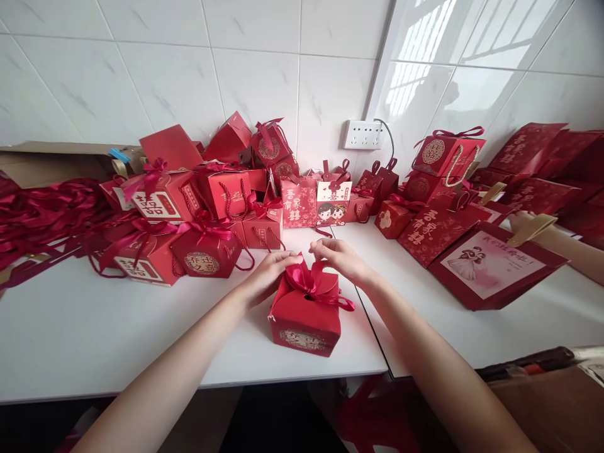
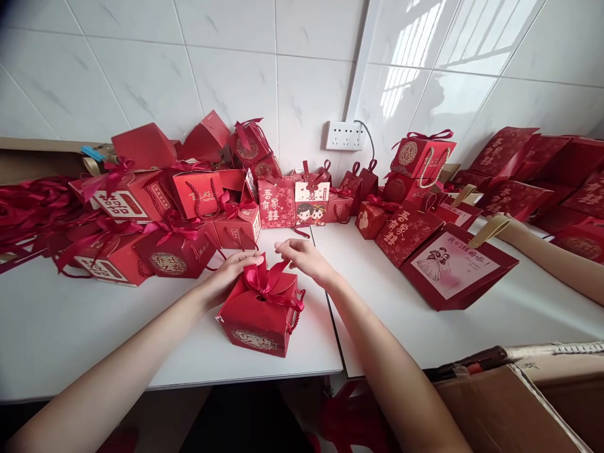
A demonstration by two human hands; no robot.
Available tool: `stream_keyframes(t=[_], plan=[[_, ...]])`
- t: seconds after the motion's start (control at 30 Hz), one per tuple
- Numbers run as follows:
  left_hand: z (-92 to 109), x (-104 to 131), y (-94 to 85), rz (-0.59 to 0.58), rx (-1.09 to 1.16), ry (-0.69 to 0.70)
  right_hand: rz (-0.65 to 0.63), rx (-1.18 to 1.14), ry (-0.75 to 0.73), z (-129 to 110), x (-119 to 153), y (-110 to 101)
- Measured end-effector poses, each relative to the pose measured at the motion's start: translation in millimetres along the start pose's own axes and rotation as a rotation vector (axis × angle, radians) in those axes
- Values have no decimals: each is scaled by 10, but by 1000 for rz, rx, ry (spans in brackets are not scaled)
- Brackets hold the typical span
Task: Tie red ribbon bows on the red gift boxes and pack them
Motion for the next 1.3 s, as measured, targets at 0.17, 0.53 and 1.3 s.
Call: stream_keyframes(t=[0.17, 0.53, 1.3], plan=[[-22, 21, 39, -34, 4, -45, -161, -26, -46, -79, 88, 107], [-33, 30, 43, 13, -12, -33, -382, 54, -61, -253, 243, 16], [-373, -231, -235, 381, -268, 141, 652, 503, -274, -1008, -331, -502]])
Point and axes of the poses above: each hand's wrist, its own x-axis away from the middle knuckle, its own y-axis out of the palm, z = x × y, the point moved 2 cm from there along -x, towards the middle knuckle, and after that the axes turned 3 degrees about y, right-handed, at the moved point
